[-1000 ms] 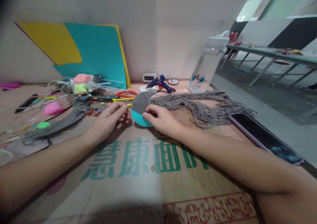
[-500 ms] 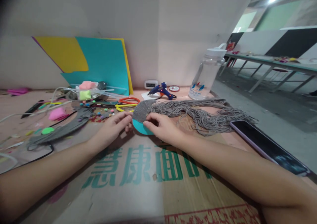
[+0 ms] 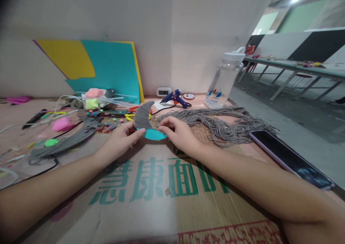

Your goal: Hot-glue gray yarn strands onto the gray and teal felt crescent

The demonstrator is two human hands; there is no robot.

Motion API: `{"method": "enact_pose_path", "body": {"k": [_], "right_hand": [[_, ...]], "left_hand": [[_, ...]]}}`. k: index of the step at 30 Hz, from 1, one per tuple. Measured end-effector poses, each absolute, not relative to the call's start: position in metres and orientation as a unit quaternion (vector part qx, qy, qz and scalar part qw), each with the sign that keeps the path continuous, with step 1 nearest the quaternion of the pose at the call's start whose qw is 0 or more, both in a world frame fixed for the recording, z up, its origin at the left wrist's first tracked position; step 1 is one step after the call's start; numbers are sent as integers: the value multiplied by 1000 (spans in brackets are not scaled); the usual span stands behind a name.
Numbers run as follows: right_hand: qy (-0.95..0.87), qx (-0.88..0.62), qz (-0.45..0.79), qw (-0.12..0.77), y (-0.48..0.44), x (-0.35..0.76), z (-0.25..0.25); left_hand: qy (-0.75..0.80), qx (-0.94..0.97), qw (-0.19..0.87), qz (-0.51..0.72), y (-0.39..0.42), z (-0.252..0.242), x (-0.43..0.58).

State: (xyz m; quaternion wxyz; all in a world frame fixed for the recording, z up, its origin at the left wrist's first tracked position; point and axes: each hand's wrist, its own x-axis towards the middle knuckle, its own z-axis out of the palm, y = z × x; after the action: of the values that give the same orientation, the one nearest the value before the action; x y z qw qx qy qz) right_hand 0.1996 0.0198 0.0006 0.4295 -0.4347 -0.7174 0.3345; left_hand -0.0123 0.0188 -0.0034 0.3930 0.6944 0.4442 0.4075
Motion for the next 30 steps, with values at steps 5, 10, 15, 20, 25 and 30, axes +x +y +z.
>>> {"method": "enact_pose_path", "body": {"k": [5,10,15,20,25,30], "right_hand": [[-699,-444,344,442,19,202,-1],[-695,-439,308,478,15,202,1],[-682,-440,276,515,14,202,6],[-724,-419,243,491,4,201,8],[-808,-365,262,381,-6,199,5],[-680,-418,315,514,12,201,2]], "left_hand": [[448,667,422,419,19,-2,-10],[455,660,424,422,19,1,-9],[458,660,421,420,18,1,-9],[439,664,422,434,20,-2,-9],[437,644,446,441,23,-4,-10],[429,641,460,440,25,-5,-12]]}}
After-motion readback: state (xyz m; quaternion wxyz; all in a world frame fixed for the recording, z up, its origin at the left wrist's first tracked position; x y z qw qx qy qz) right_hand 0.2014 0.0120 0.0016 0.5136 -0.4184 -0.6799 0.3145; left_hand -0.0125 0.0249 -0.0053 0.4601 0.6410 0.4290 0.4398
